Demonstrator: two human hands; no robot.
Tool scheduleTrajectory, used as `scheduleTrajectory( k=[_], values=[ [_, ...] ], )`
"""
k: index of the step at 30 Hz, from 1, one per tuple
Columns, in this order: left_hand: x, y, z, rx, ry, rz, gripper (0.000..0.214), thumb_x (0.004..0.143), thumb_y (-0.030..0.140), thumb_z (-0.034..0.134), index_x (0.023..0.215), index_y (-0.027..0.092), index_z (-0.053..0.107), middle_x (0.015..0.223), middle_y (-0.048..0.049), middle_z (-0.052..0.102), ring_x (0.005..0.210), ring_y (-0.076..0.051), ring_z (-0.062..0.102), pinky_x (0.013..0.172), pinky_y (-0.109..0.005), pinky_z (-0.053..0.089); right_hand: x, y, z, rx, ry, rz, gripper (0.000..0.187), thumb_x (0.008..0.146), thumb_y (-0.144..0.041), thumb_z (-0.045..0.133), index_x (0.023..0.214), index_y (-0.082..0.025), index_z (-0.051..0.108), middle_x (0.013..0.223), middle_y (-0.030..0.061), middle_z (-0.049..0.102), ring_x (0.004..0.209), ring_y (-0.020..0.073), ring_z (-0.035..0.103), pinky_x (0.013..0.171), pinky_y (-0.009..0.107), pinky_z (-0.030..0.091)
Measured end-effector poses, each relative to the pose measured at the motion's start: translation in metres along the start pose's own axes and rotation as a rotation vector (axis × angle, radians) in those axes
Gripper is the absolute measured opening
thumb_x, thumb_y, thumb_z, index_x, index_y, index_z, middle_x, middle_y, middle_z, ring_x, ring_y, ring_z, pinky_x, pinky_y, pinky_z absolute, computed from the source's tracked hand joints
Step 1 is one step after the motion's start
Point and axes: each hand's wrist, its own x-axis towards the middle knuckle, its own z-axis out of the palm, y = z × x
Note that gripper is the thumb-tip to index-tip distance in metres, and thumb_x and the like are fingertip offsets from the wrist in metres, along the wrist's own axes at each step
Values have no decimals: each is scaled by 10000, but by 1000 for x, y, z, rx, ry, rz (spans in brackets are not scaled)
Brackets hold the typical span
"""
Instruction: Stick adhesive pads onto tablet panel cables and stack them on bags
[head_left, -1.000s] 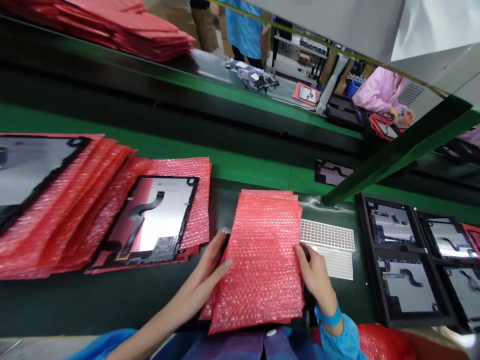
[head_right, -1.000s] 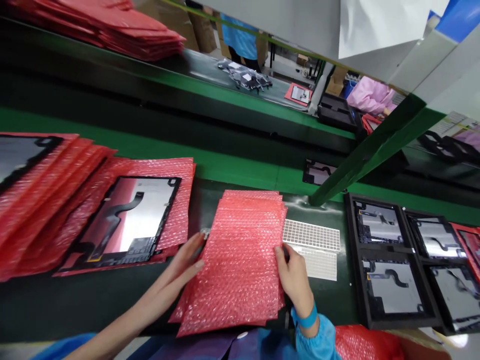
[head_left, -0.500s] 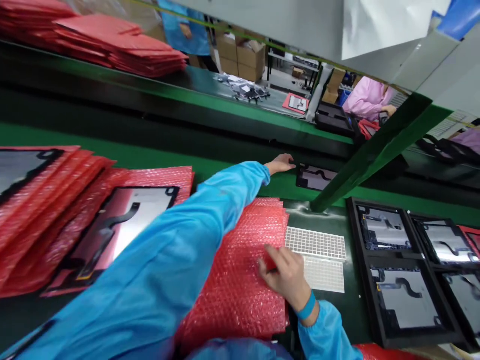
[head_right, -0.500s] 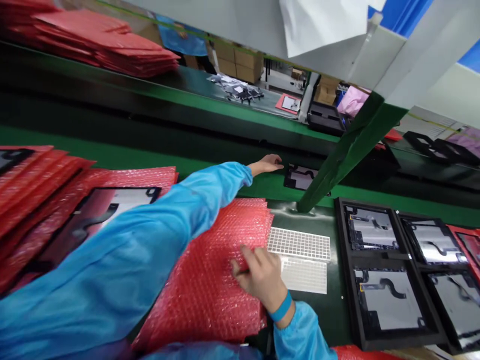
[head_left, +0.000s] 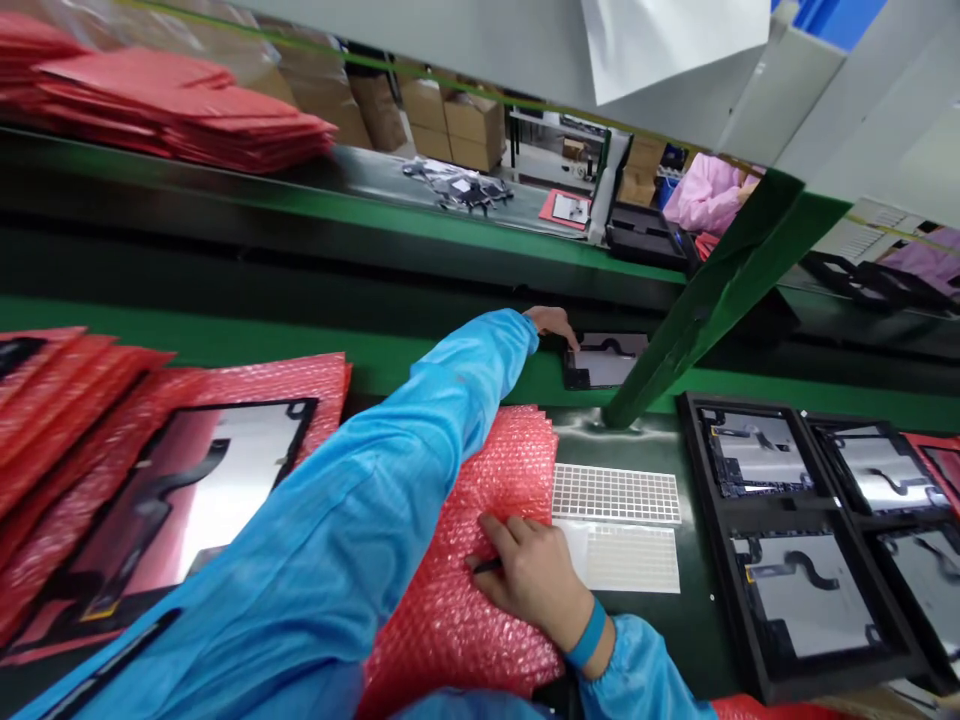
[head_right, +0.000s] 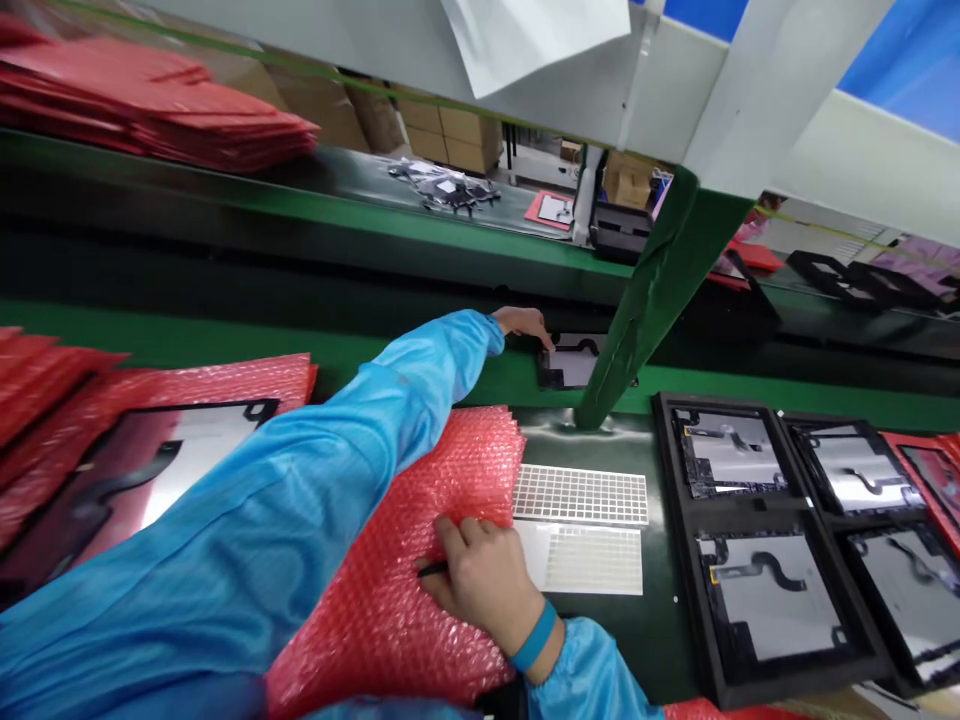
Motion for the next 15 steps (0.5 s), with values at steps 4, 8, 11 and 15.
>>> scheduleTrajectory(
  k=[4,8,11,15],
  values=[
    [-38,0,2,-324,96,-20,406,1040,406,708,1365,169,654,1345,-115,678,1136,-247,706,957,-459,632,2,2,-1,-4,32,36,589,965,-470,742,1461,-169,642,1159,130,804,929,301,790,758,397,620],
    [-108,-17,-7,-583,248,-1,438,1031,316,717,1424,155,612,1274,-114,693,1044,-217,721,893,-403,646,4,7,3,-12,127,44,475,988,-407,704,1400,-171,688,1142,116,814,927,293,806,783,394,639],
    [-188,-44,-16,-728,308,12,750,909,53,727,1602,88,443,1108,-116,720,912,-176,732,842,-327,638,6,10,6,-31,198,34,442,986,-390,698,1368,-167,713,1077,118,823,890,277,809,750,362,634],
    [-315,-79,-7,-848,354,30,1027,776,11,775,1697,186,355,1096,-88,734,844,-158,735,774,-270,623,4,12,3,45,350,0,373,983,-404,701,1269,-172,759,1000,117,836,817,245,797,715,324,618]
  ],
)
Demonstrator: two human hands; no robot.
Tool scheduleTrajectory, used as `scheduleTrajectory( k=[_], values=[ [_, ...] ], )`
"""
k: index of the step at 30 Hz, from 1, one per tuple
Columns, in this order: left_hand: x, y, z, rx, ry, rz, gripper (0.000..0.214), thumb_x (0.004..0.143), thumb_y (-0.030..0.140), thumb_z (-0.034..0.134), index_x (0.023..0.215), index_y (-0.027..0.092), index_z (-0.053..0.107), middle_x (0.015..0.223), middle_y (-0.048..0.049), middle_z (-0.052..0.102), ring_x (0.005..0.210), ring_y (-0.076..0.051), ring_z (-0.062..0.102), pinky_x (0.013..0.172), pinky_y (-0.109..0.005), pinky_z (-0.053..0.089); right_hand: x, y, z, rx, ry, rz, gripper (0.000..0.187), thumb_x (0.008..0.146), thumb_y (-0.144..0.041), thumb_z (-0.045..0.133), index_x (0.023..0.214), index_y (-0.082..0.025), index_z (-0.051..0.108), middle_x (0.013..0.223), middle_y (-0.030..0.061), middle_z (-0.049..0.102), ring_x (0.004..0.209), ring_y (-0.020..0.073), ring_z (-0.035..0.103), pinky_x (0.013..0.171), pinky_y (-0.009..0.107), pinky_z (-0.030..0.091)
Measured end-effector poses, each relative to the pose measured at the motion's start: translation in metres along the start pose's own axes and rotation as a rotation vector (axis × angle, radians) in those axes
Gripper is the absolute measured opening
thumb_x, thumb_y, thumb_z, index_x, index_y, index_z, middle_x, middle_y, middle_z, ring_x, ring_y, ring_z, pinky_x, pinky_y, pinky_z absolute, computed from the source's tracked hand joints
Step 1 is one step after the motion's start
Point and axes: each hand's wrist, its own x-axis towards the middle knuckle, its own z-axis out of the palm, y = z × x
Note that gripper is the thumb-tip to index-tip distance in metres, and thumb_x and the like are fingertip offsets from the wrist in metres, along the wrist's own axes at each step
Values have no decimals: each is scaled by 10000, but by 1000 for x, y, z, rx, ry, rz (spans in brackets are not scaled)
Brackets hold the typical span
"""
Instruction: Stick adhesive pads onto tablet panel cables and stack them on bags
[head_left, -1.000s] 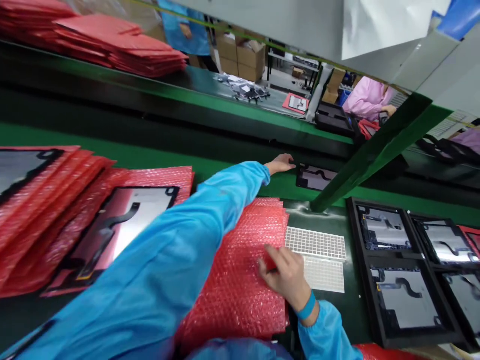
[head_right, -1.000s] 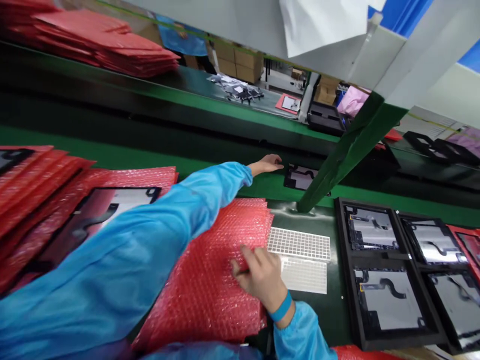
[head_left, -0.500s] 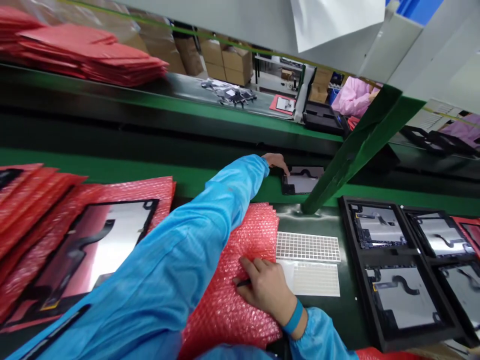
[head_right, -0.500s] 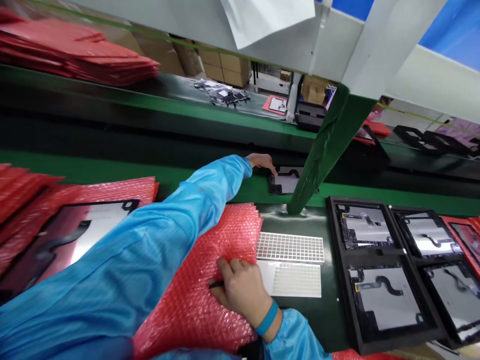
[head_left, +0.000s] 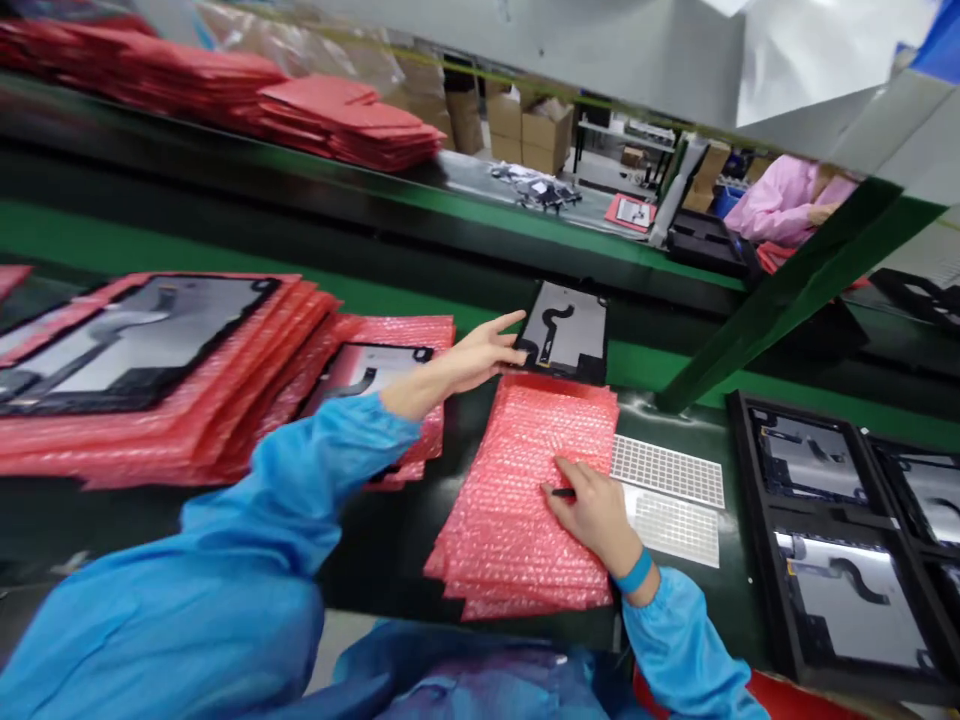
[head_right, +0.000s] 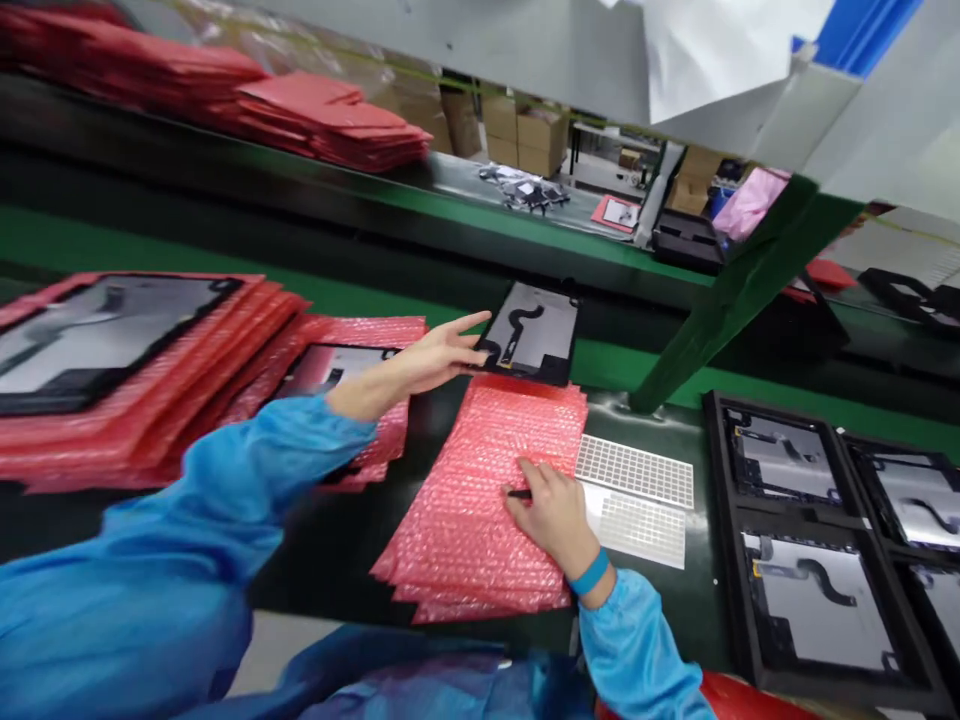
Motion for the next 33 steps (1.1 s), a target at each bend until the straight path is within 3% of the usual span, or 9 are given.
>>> scheduleTrajectory(
  k=[5,10,14,18,22,25,29,31,33],
  values=[
    [-134,-29,-14,-156,7,66,928,779,188,914,1604,299,503,1332,-101,720,1071,-206,746,932,-295,624,1,14,-36,366,342,205,177,953,-278,649,1006,-215,805,802,33,768,608,159,646,592,293,531],
    [-192,-72,4,-66,-104,-26,663,903,333,847,1504,293,570,1414,-127,671,1017,-191,751,912,-300,622,14,55,-78,858,561,470,227,868,-267,642,1022,-230,805,681,-42,539,574,121,485,547,256,405],
    [-202,-89,8,250,-97,-73,675,974,472,722,1563,233,492,1253,-131,705,992,-208,753,917,-339,614,18,79,-90,806,573,584,410,978,-557,600,990,-201,803,778,22,654,701,165,619,659,307,509],
    [-197,-68,1,860,-22,-15,779,1001,608,598,1641,203,414,1023,-77,738,788,-231,734,731,-341,581,16,88,-87,582,393,682,669,1011,-762,507,816,-180,774,633,9,600,560,134,538,524,268,414],
    [-179,-50,3,1242,-150,36,703,1019,633,542,1545,167,530,727,-16,699,596,-238,677,595,-317,481,18,92,-72,737,270,717,669,969,-823,539,843,-188,707,531,-29,578,428,108,523,427,233,394],
    [-169,-52,3,1327,-252,66,671,1020,599,577,1526,161,539,646,2,674,516,-230,649,520,-297,406,20,95,-59,834,237,737,594,898,-794,685,921,-201,667,572,-29,645,450,128,609,433,236,491],
    [-161,-40,8,1337,-176,270,534,1058,550,564,1424,163,594,608,30,626,469,-206,611,461,-292,376,18,101,-52,902,200,741,533,836,-699,824,950,-215,633,638,-28,688,530,148,682,486,261,594],
    [-151,-29,25,1215,-260,464,403,1090,456,546,1363,169,622,750,-8,710,590,-190,676,543,-297,498,17,103,-54,924,202,750,527,860,-705,798,954,-212,638,681,-14,715,556,152,712,491,259,608],
    [-138,-24,54,1101,-475,653,326,1109,371,523,1306,152,661,990,-74,788,837,-197,753,786,-329,613,16,104,-58,924,206,777,532,874,-716,778,962,-206,656,694,-1,738,562,158,738,491,251,615]
  ],
)
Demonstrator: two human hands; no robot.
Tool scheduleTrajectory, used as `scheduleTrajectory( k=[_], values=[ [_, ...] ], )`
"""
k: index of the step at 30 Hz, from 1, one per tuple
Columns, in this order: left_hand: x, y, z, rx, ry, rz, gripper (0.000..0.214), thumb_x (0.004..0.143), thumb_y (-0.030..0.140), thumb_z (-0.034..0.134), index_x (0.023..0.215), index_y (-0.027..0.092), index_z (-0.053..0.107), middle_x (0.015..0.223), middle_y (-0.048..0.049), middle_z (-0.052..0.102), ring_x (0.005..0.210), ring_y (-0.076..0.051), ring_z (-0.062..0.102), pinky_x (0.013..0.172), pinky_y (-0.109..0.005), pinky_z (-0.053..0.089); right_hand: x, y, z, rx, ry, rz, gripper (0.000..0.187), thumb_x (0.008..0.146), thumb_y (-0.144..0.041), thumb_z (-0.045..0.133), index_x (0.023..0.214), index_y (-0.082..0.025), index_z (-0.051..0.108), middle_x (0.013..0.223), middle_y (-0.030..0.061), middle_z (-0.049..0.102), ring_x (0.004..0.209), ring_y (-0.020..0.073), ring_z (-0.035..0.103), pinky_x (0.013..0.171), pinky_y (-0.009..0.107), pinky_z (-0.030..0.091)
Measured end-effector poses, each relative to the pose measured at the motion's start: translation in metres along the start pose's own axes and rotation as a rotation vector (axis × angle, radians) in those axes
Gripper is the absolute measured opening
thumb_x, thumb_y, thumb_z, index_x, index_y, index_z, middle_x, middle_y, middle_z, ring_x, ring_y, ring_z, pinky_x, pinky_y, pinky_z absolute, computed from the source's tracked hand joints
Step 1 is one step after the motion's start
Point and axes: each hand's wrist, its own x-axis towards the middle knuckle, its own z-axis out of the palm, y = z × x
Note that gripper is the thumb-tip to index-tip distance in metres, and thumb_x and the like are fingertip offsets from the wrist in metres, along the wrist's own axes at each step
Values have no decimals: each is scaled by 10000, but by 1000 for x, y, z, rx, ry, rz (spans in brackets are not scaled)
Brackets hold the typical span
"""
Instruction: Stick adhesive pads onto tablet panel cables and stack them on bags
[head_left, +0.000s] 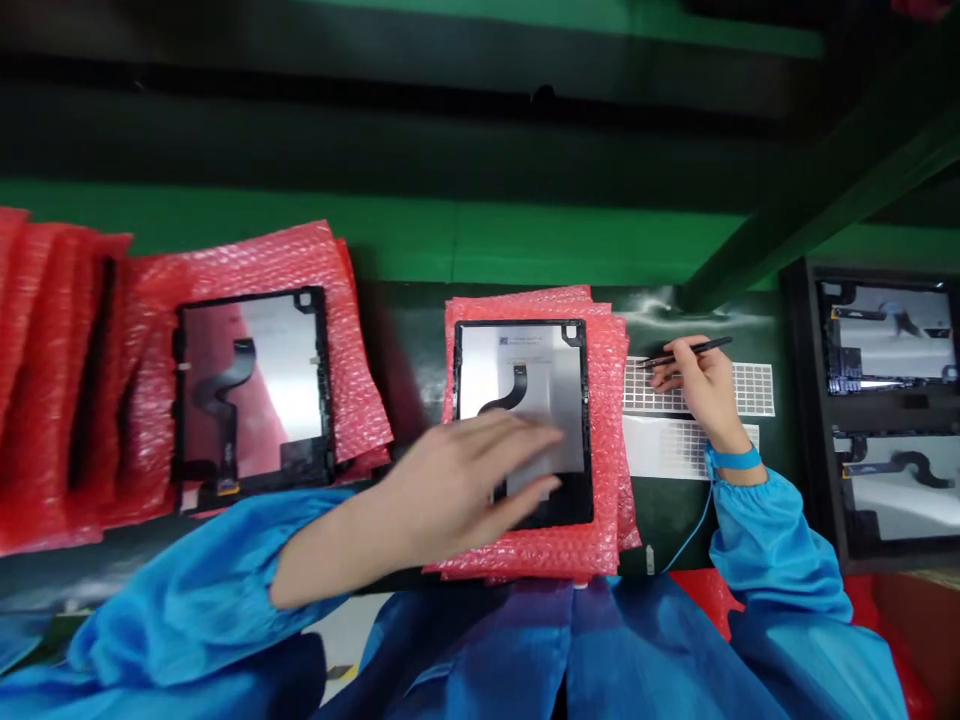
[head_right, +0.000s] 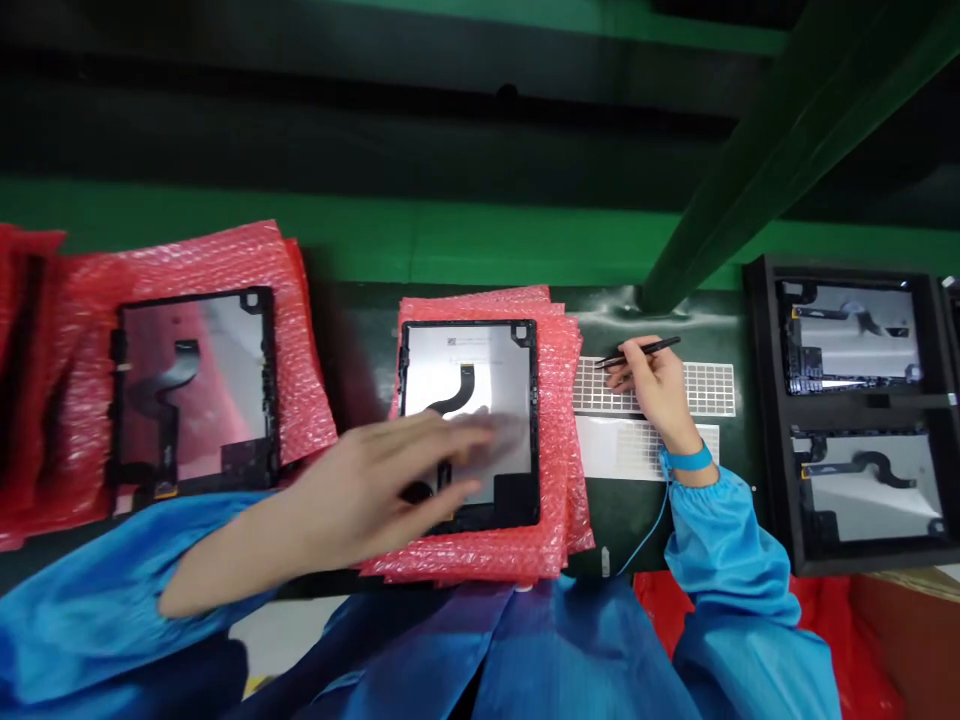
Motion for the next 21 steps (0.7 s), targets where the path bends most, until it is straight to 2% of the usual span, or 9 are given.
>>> scheduleTrajectory(
  k=[3,5,8,12,16,19,21],
  values=[
    [42,14,29,79,-129,308,384,1109,388,528,1322,119,699,1372,-141,742,1260,-266,701,1126,-418,535,-2,-6,-4,-30,14,38,543,894,-721,757,976,-187,694,689,24,765,563,173,763,510,257,637],
    [60,18,52,234,-180,360,512,1071,493,598,1388,101,688,1522,-172,654,1413,-327,607,1208,-472,455,-4,-9,-5,-52,22,46,544,907,-716,746,975,-178,710,706,43,782,569,182,772,521,270,650],
    [66,17,73,418,-187,307,692,1023,628,629,1351,24,712,1430,-234,696,1390,-380,610,1226,-503,403,-5,-13,-7,-71,47,42,524,916,-703,745,960,-182,717,702,43,784,584,192,783,518,275,652],
    [60,12,73,474,-133,249,698,1043,635,582,1254,-7,758,1254,-226,758,1256,-371,667,1182,-500,417,-9,-21,-8,-95,52,40,427,892,-614,828,965,-207,724,701,19,778,608,193,787,538,280,662],
    [57,10,72,436,-107,209,706,1039,656,570,1226,7,774,1329,-234,738,1270,-368,659,1167,-486,421,-15,-29,2,-91,18,11,363,907,-543,845,1038,-226,727,743,3,779,636,185,790,603,308,696],
    [57,10,77,404,-121,193,685,1035,668,560,1185,37,781,1475,-239,671,1365,-379,616,1195,-485,398,-16,-27,13,-79,-33,16,360,941,-562,801,1053,-232,709,750,-4,772,655,183,796,616,308,701],
    [56,9,78,389,-132,185,664,1034,663,559,1168,50,777,1465,-241,678,1387,-387,604,1209,-493,382,-16,-22,17,-79,-57,39,375,938,-580,797,1042,-234,699,749,-7,772,657,180,797,619,303,701]
  ],
)
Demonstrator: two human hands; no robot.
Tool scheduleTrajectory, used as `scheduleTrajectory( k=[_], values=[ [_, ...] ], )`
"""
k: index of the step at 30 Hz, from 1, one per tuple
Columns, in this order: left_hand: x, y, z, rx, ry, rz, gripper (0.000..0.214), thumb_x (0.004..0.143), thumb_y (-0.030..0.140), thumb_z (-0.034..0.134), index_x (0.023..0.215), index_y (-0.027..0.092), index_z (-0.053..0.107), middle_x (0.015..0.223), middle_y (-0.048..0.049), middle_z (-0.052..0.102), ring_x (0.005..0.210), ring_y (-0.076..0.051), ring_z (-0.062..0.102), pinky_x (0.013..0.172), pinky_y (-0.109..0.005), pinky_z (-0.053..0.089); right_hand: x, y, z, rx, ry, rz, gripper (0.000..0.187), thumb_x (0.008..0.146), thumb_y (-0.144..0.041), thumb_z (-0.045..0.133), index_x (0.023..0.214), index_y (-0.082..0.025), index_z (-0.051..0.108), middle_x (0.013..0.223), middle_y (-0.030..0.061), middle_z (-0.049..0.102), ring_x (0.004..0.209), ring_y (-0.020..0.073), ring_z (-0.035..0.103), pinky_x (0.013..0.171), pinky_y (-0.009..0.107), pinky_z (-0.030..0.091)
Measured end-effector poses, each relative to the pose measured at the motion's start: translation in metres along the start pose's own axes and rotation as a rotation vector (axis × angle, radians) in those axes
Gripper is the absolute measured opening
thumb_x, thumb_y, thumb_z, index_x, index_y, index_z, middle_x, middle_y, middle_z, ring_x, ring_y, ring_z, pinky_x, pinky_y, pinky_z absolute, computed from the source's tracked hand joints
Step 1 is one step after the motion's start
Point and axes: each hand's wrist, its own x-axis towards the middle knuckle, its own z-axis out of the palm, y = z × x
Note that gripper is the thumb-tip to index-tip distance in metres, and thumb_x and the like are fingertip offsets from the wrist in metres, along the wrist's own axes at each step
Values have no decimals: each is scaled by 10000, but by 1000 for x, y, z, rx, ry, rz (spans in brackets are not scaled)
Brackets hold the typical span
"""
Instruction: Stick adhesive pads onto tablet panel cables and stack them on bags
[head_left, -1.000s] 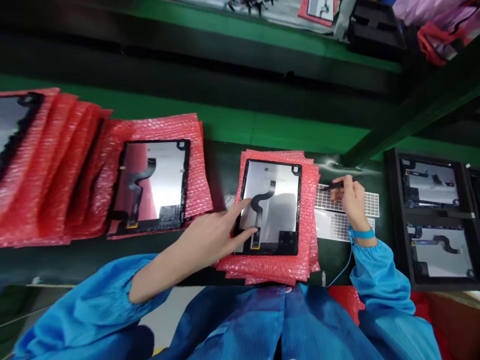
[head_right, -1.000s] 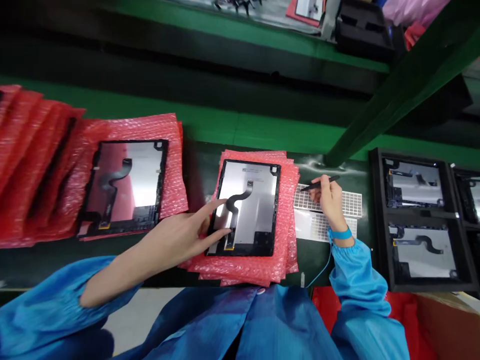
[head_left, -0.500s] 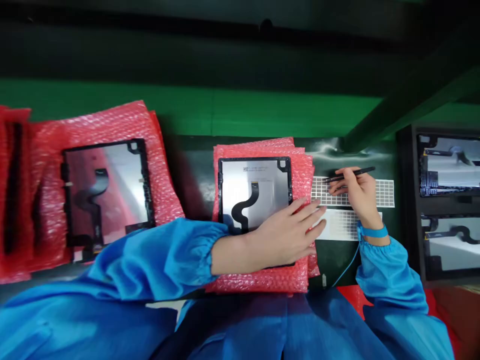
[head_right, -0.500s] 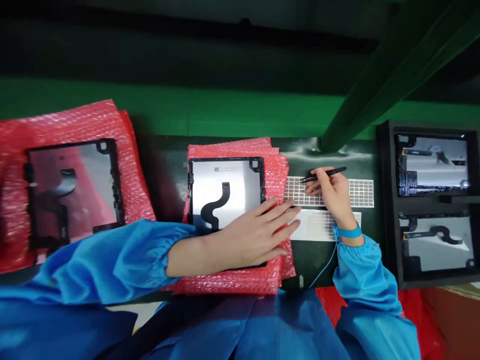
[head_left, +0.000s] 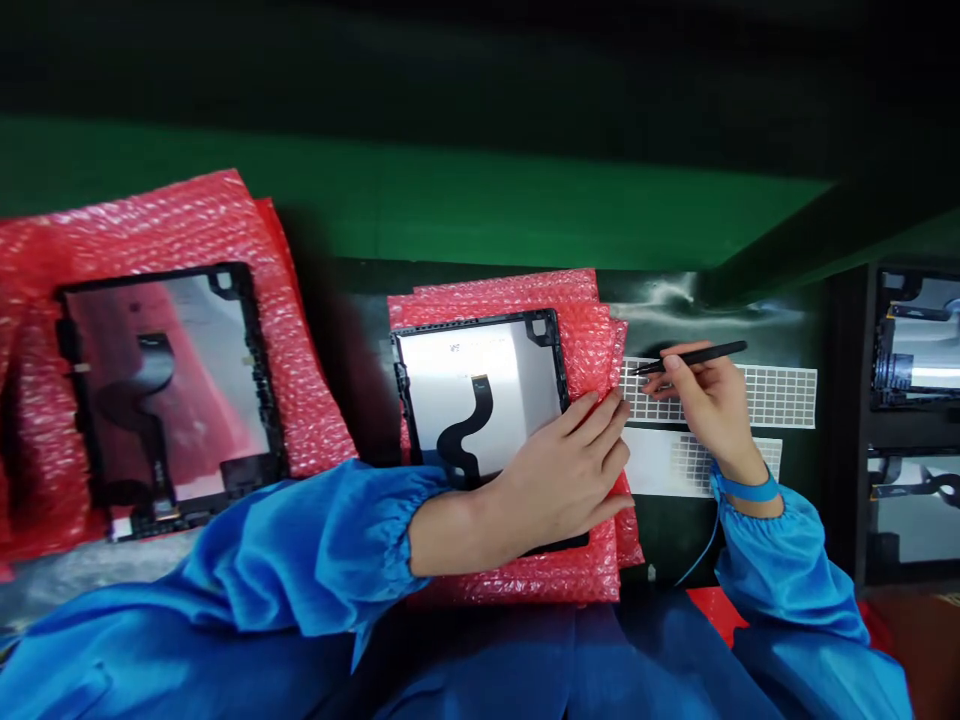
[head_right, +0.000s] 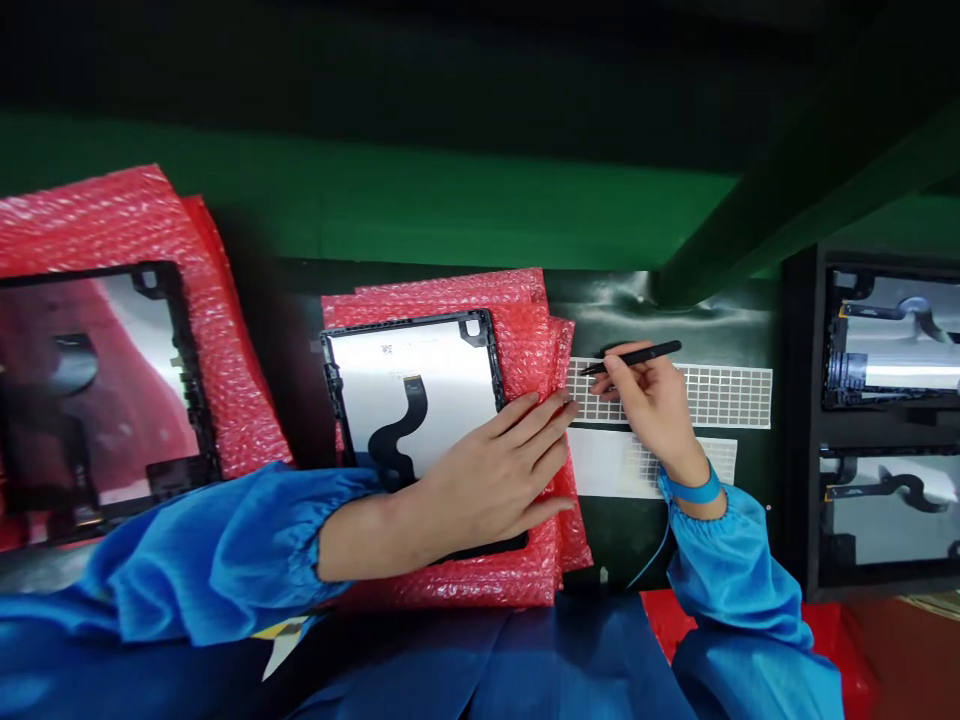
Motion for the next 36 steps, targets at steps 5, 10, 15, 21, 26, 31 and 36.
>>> scheduleTrajectory(
  k=[5,10,15,21,26,31,36],
  values=[
    [0,0,-4,-1,-20,-13,650,1060,611,526,1261,30,740,1355,-230,726,1329,-381,623,1203,-502,380,1,3,-8,-21,21,47,383,933,-590,798,1000,-226,700,701,-12,752,639,189,795,595,303,695],
    [0,0,-10,1,-60,-50,706,1074,579,522,1438,-10,660,1338,-223,722,1290,-360,618,1162,-484,404,1,0,-20,-59,52,45,377,926,-581,810,973,-223,702,683,-5,760,611,189,789,550,283,673],
    [-2,0,-10,6,-55,-54,663,1076,585,511,1274,12,779,1419,-238,696,1338,-364,598,1173,-473,404,-8,-11,-16,-137,106,-2,298,961,-516,794,975,-231,708,699,-7,764,610,194,788,556,306,675],
    [-4,3,-11,13,-65,-107,691,1078,589,500,1358,3,738,1500,-241,658,1433,-345,557,1220,-443,379,-28,-6,6,-177,-18,-45,179,1012,-426,755,1044,-251,726,793,11,792,660,197,801,614,323,695],
    [-4,4,-10,1,-60,-111,678,1073,575,520,1357,0,739,1459,-235,689,1423,-339,574,1232,-437,373,-28,4,9,-225,-39,-30,153,1023,-397,743,1053,-249,721,796,11,787,669,194,800,620,315,680],
    [-4,5,-12,7,-72,-112,706,1068,611,518,1349,5,747,1456,-238,689,1415,-348,575,1254,-456,357,-27,-2,7,-261,-54,-47,155,1028,-397,734,1044,-244,713,784,8,777,670,194,794,625,321,682],
    [-2,4,-9,17,-58,-103,675,1060,587,551,1325,3,762,1455,-245,687,1395,-355,593,1234,-459,376,-24,-1,8,-239,-58,-16,168,1015,-403,754,1021,-239,718,777,6,784,642,182,786,608,300,673]
  ],
)
